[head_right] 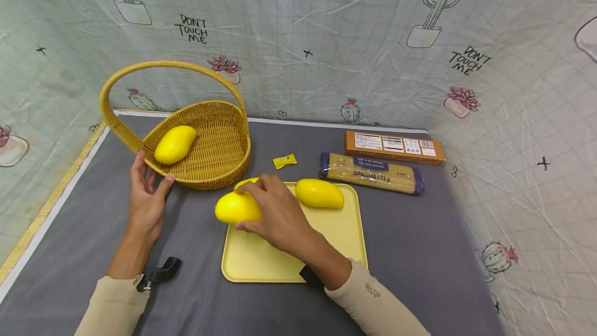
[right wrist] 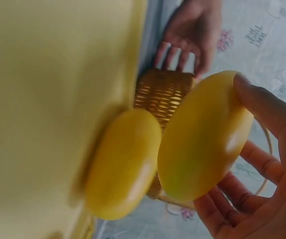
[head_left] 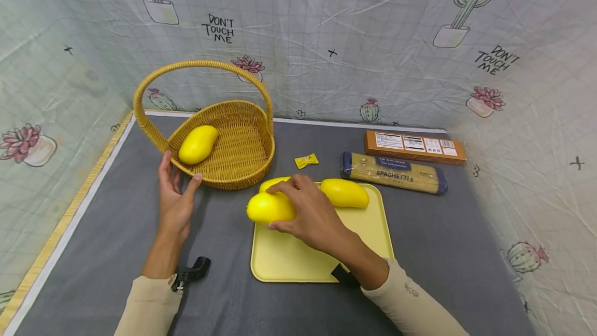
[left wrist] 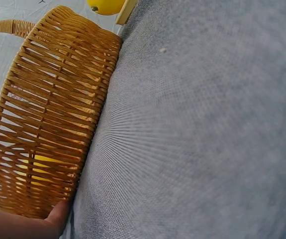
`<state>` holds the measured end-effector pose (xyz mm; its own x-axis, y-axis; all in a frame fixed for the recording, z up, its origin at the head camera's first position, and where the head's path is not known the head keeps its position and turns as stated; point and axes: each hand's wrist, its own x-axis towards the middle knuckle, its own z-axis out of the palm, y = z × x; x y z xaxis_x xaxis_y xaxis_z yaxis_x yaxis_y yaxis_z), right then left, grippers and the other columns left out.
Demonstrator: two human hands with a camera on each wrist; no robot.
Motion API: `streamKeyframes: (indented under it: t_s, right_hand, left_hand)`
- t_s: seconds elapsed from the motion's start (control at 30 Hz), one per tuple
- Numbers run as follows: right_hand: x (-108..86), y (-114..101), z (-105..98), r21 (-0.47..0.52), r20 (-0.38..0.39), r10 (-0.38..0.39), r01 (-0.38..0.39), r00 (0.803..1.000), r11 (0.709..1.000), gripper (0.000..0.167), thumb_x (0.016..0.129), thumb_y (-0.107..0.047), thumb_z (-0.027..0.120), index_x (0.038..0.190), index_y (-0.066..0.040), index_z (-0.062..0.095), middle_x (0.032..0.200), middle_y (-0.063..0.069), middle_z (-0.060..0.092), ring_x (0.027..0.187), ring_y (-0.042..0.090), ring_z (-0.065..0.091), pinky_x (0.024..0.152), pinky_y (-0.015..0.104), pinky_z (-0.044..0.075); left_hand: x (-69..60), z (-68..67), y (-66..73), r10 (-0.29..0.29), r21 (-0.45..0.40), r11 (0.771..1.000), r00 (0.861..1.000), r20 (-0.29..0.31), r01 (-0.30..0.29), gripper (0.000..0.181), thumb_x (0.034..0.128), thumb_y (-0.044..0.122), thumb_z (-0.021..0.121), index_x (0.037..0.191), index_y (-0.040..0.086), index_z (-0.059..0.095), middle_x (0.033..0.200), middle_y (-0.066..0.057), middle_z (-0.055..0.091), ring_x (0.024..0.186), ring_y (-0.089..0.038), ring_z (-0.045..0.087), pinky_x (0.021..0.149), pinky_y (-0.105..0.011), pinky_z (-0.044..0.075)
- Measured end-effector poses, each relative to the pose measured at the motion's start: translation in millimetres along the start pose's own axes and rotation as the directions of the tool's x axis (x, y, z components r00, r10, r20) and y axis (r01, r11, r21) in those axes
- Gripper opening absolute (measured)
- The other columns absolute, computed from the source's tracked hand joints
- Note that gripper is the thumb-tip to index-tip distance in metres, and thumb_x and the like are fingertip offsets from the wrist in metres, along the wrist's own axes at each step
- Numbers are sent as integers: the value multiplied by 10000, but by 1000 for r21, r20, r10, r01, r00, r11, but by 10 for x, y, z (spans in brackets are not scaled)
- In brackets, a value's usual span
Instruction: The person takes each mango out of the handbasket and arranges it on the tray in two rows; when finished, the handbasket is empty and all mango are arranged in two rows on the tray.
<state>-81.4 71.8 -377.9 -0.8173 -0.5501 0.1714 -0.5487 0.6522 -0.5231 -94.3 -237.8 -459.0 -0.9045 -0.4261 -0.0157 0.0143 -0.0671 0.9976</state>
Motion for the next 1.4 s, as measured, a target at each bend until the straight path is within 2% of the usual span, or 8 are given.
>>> streamKeyframes:
  t_s: [0.23,0.4,0.57,0.8,0.97,1.13,1.4]
  right_hand:
    - [-159,110,188,-63,81,28,-22,996,998,642,755,-417,976,1309,-251,696,1104,-7,609,1013,162,527,875,338,506]
    - [-200,141,289,-87,121,33,-22,992,996,637,750,-421,979,1296,-277,685,1094,-25,595,1013,156,511,864,320,492]
    - [-208,134,333,-113,138,18,-2,990,994,628,738,-423,986,1274,-279,691,1100,-25,600,1018,161,517,875,328,488]
    - [-198,99,348,-160,131,-16,38,991,986,639,725,-444,988,1270,-261,710,1082,-23,614,963,155,504,824,299,472]
    - [-190,80,305,-184,137,-30,55,990,981,698,722,-506,967,1320,-260,705,1098,-16,628,960,153,497,823,288,472]
    - [-137,57,172,-156,121,-40,59,992,986,701,744,-533,937,1338,-238,711,1082,-10,616,933,155,464,785,284,448]
    - [130,43,-84,-99,80,-66,74,995,992,655,828,-513,889,1393,-250,687,1208,29,644,1066,194,522,856,349,482]
  left_hand:
    - [1,-2,1,-12,25,1000,1000,-1,12,919,1014,68,703,1685,401,170,1783,126,87,1661,-177,129,1337,-513,202]
    - [8,-5,-7,-18,28,999,1000,-2,18,925,1014,62,699,1686,405,164,1784,129,82,1662,-178,127,1342,-506,190]
    - [16,-2,-2,-17,31,999,1000,-4,17,923,1013,61,700,1684,408,169,1783,129,88,1661,-181,134,1342,-506,189]
    - [4,4,12,-13,23,1000,1000,-6,13,918,1013,73,707,1686,396,173,1783,118,90,1659,-182,135,1342,-508,186]
    - [-2,9,11,-12,2,1000,1000,2,12,918,1011,52,699,1686,394,178,1782,120,95,1657,-176,140,1339,-510,191]
    - [-7,15,11,-11,0,1000,1000,6,11,916,1014,56,696,1684,400,176,1783,120,90,1658,-172,132,1341,-511,188]
    - [-9,7,15,-18,4,1000,1000,0,18,911,1017,58,691,1683,405,175,1781,127,89,1656,-171,135,1334,-517,210]
